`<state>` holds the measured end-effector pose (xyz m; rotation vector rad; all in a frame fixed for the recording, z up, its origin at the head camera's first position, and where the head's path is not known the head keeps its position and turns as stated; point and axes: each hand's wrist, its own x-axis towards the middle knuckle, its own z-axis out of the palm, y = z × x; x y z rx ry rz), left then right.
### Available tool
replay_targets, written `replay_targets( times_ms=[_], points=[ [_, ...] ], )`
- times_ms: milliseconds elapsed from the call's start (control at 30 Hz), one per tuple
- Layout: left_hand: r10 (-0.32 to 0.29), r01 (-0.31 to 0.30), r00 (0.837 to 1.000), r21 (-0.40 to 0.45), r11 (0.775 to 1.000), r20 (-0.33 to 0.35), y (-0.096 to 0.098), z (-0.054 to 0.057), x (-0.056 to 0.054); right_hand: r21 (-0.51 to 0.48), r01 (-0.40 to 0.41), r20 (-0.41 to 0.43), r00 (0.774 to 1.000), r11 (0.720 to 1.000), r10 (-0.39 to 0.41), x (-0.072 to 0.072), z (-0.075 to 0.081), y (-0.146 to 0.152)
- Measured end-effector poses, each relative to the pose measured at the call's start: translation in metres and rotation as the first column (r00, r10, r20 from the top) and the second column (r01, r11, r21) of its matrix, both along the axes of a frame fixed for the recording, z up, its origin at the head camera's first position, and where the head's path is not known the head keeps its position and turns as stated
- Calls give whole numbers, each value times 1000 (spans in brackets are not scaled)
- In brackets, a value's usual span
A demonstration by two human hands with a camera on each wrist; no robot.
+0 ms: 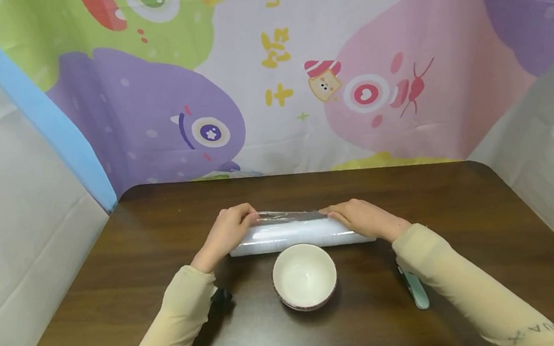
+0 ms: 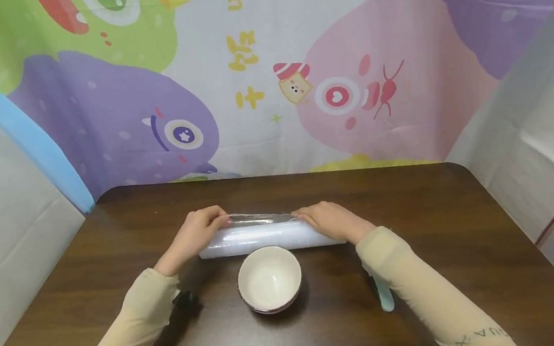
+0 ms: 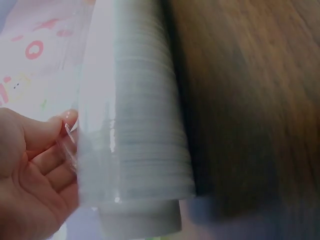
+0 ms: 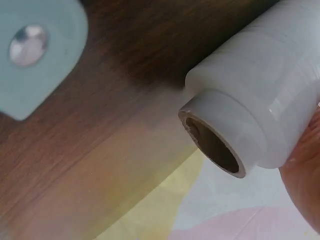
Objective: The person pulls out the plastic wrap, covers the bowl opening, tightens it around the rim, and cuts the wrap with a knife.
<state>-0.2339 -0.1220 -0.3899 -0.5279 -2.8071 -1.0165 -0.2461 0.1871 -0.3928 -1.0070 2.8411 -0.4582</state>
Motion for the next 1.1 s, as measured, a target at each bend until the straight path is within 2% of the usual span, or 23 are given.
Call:
replay_targets(
  times_ms=[233, 367, 467, 667, 767, 867, 1100],
  points=[
    [-31, 7, 990, 173, 985, 139, 1, -2, -14, -83, 15, 16, 1000, 996, -14, -12, 1, -2],
    [-73, 9, 971, 271, 963, 228, 0, 5, -23, -142, 22, 10, 1000, 990, -21, -19, 6, -3],
    [-72, -13, 961, 301, 954, 268, 0, 14, -29, -182, 24, -8, 1000, 983, -26, -24, 12, -5],
    [-62, -29, 963, 329, 944, 262, 1, 31, -37, -198, 36, -23, 999, 979, -41, -32, 26, -4],
    [-53, -23, 971, 311, 950, 235, 1, 39, -38, -191, 54, -22, 998, 980, -59, -32, 35, -4],
    [-50, -13, 977, 294, 956, 206, 0, 47, -38, -173, 59, -52, 996, 983, -69, -32, 42, -4],
    [-101, 51, 981, 283, 958, 163, 1, 66, -36, -135, 39, -163, 985, 990, -61, -33, 56, 0]
  ],
)
